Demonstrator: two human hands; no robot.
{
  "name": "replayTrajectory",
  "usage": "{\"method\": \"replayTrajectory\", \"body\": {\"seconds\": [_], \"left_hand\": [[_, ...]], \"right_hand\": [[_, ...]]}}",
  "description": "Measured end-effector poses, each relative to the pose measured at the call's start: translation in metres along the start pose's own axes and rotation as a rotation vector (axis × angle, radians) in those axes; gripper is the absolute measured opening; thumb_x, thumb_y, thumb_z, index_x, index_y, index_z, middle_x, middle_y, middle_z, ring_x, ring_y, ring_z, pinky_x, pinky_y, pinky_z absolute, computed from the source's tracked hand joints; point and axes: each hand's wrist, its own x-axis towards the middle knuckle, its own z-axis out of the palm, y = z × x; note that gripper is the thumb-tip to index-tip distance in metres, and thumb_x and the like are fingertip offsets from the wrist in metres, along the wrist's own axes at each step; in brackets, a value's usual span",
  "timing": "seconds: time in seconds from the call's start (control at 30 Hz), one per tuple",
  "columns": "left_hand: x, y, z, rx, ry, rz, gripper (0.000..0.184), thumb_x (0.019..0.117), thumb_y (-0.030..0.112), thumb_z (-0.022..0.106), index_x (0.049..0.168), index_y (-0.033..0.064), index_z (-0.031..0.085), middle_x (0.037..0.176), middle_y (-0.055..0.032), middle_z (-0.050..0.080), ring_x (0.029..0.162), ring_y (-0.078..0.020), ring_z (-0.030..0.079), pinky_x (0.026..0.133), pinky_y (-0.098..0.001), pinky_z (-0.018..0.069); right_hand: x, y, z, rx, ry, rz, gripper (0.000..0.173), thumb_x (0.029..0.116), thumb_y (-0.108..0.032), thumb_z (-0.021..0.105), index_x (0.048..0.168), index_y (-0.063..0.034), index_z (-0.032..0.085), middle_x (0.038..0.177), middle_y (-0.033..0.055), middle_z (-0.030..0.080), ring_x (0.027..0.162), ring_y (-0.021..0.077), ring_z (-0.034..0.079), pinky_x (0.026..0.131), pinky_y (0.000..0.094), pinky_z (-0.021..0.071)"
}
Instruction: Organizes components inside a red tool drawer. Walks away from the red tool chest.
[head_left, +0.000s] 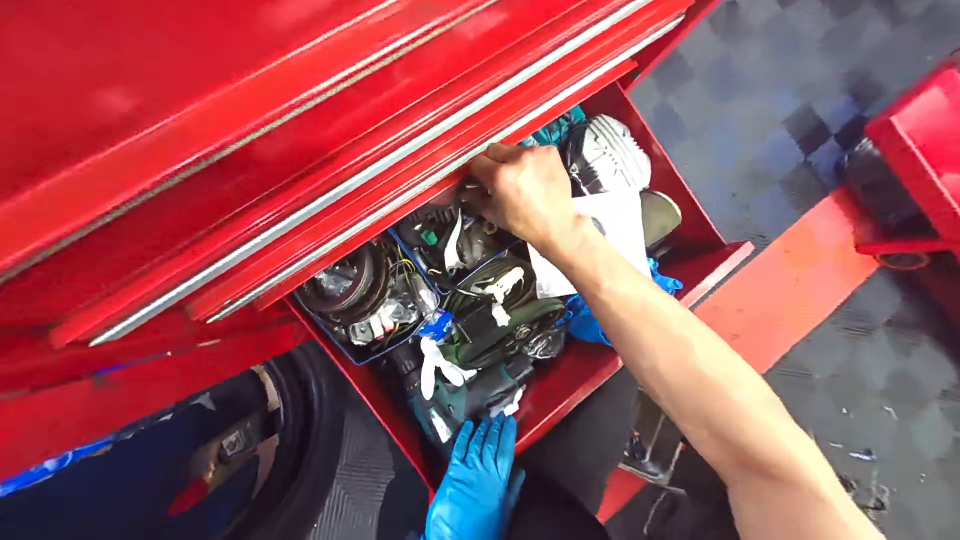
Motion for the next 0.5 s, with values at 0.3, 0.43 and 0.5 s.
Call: {"method": "replayTrajectory", "body": {"seconds": [0.3,0.43,0.5], "left_hand": [[0.001,-0.003,0.001,0.026,-0.085,0.024,0.047,0.1003,0.02,0.06,0.145,0.0071,0.057,0.139,-0.0086,0.066,0.131,-0.0241,0.061,0.112,-0.0468,0.0442],[0.0,-0.004,-0.001,0.054,-0.069,0.068,0.044,0.1002,0.015,0.058,0.144,0.0075,0.059,0.137,-0.0078,0.068,0.128,-0.0239,0.063,0.11,-0.046,0.0465],[0.004,-0.005,-0.011,0.026,-0.132,0.08,0.046,0.0982,0.013,0.06,0.144,0.0065,0.059,0.139,-0.0091,0.067,0.129,-0.0255,0.063,0.109,-0.049,0.0472]], "right_hand": [[-0.005,-0.006,-0.015,0.159,-0.173,0.356,0.033,0.0944,-0.042,0.066,0.085,-0.0108,0.067,0.074,0.0094,0.066,0.071,0.0323,0.068,0.057,0.0529,0.0501],[-0.032,-0.012,-0.045,0.232,-0.002,0.373,0.027,0.099,-0.034,0.062,0.089,-0.0092,0.07,0.075,0.0075,0.067,0.068,0.0267,0.068,0.056,0.0491,0.0512],[-0.059,-0.013,-0.074,0.27,0.126,0.445,0.026,0.1014,-0.028,0.062,0.101,-0.0041,0.071,0.083,0.0084,0.07,0.07,0.0198,0.068,0.06,0.0404,0.0538]]}}
